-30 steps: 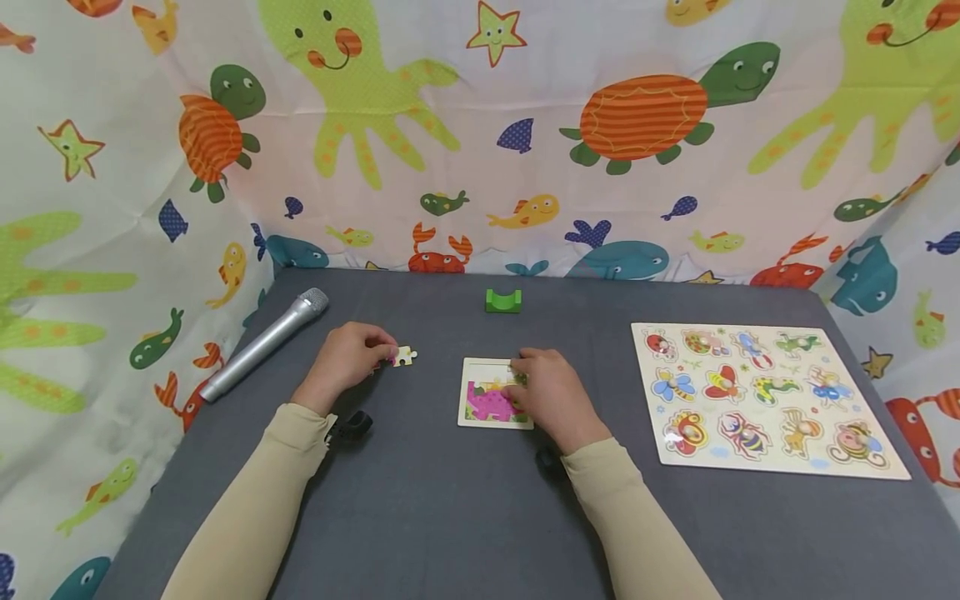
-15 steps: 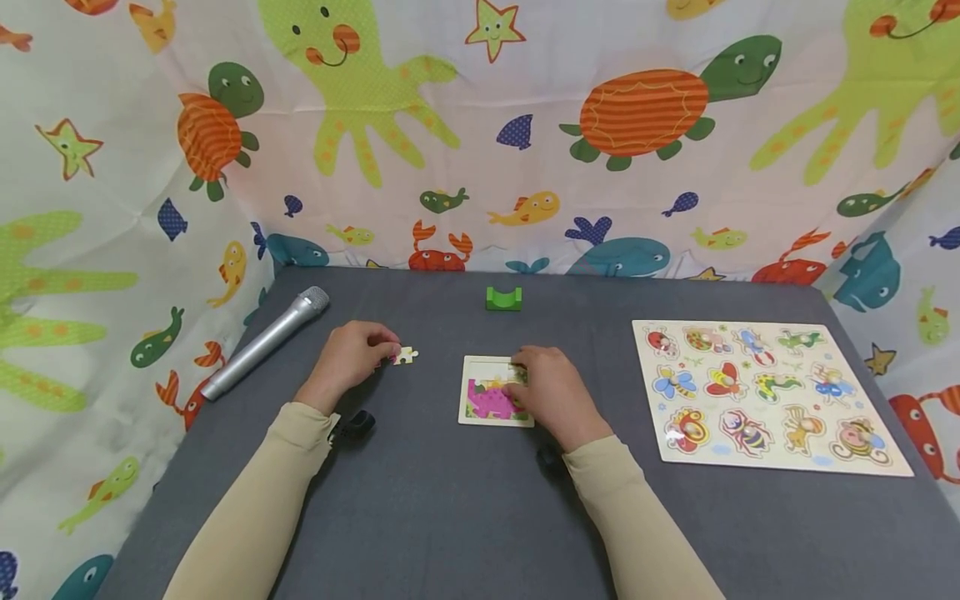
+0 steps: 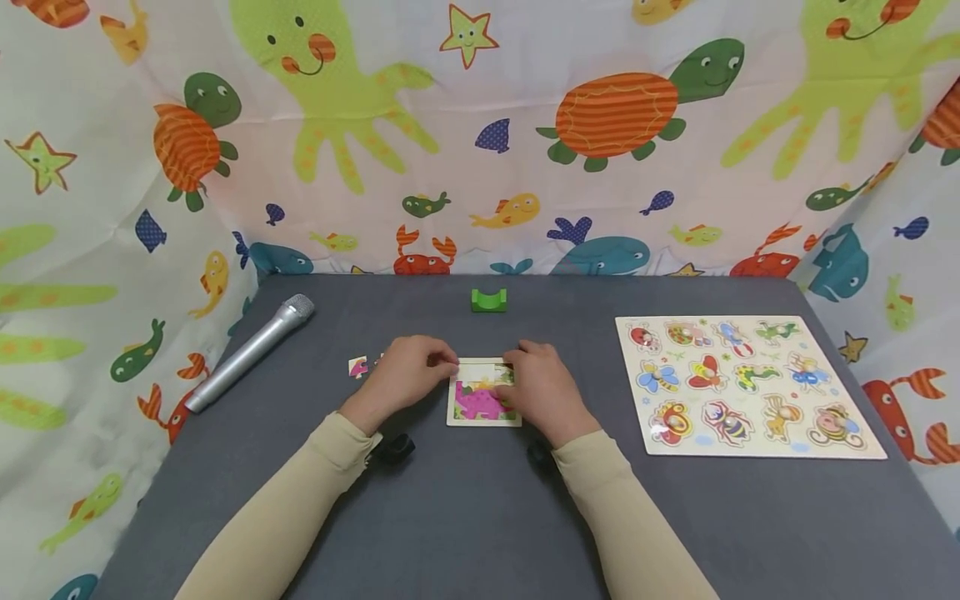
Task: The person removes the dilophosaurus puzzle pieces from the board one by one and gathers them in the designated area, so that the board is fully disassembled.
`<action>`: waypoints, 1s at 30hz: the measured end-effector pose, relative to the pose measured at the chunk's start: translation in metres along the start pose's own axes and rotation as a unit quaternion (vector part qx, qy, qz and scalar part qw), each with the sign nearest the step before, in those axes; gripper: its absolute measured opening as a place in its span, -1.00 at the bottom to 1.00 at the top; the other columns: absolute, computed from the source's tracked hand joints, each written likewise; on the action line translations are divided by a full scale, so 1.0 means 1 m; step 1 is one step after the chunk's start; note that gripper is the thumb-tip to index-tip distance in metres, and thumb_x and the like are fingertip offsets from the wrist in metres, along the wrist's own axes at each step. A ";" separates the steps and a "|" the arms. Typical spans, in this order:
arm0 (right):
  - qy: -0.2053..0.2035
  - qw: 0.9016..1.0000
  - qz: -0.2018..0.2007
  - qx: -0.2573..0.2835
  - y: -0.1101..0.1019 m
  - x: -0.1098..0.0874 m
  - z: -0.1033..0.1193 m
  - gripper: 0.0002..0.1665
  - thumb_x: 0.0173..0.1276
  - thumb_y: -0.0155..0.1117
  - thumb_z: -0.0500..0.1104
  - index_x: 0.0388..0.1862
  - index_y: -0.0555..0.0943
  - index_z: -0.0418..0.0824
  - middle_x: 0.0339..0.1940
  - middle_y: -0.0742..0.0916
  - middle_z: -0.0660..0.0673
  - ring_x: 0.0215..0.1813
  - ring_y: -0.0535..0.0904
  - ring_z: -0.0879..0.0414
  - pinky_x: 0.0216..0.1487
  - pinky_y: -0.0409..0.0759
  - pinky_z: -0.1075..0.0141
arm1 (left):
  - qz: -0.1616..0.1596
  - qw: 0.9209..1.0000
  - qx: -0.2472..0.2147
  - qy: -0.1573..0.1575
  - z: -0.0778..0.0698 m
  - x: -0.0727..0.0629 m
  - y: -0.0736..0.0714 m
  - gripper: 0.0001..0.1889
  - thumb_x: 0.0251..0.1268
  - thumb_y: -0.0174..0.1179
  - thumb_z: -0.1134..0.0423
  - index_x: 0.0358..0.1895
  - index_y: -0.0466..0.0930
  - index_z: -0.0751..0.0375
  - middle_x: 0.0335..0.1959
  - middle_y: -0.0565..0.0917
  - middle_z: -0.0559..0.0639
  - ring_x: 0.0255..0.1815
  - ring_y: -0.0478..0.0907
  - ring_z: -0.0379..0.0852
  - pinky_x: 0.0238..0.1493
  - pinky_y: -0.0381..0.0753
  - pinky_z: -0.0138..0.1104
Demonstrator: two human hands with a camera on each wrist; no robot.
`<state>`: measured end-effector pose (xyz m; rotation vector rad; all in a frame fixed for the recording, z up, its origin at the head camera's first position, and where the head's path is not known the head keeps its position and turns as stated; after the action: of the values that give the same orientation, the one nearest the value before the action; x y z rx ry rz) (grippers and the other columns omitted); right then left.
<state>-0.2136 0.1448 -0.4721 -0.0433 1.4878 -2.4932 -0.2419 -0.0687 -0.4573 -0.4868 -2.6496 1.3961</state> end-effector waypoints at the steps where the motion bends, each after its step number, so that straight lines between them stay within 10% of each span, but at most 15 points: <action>1: 0.005 1.000 -0.002 0.000 0.000 0.000 -0.001 -0.28 0.39 0.57 0.09 0.42 0.66 -0.22 0.61 0.51 -0.37 0.64 0.36 -0.36 0.57 0.43 -0.26 | 0.009 1.000 0.000 0.011 -0.007 0.003 0.005 -0.89 0.50 0.41 0.13 -0.10 0.87 0.00 -0.30 0.77 -0.14 -0.29 0.61 -0.14 -0.21 0.61 -0.25; 9: 0.007 1.000 -0.015 0.003 -0.001 -0.004 -0.004 -0.31 0.37 0.58 0.13 0.37 0.70 -0.15 0.62 0.48 -0.40 0.64 0.34 -0.41 0.54 0.44 -0.32 | 0.050 0.998 0.000 0.038 -0.036 0.022 0.033 -0.88 0.48 0.40 0.13 -0.14 0.91 0.00 -0.32 0.83 -0.15 -0.42 0.63 -0.22 -0.38 0.59 -0.32; 30: -0.002 1.000 -0.021 -0.003 -0.002 -0.001 -0.005 -0.32 0.35 0.59 0.11 0.36 0.71 -0.16 0.61 0.51 -0.37 0.63 0.37 -0.38 0.53 0.46 -0.29 | 0.043 0.999 -0.021 0.017 -0.036 0.027 0.040 -0.89 0.42 0.45 0.13 -0.27 0.93 -0.04 -0.36 0.85 -0.19 -0.37 0.66 -0.26 -0.34 0.61 -0.31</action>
<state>-0.2136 0.1500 -0.4725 -0.0813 1.5067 -2.5197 -0.2493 -0.0104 -0.4710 -0.6297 -2.6652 1.3453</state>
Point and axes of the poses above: each hand's wrist, its own x-axis towards the middle knuckle, its own y-axis out of the palm, z = x × y, the point moved 4 cm from there along x, towards the middle knuckle
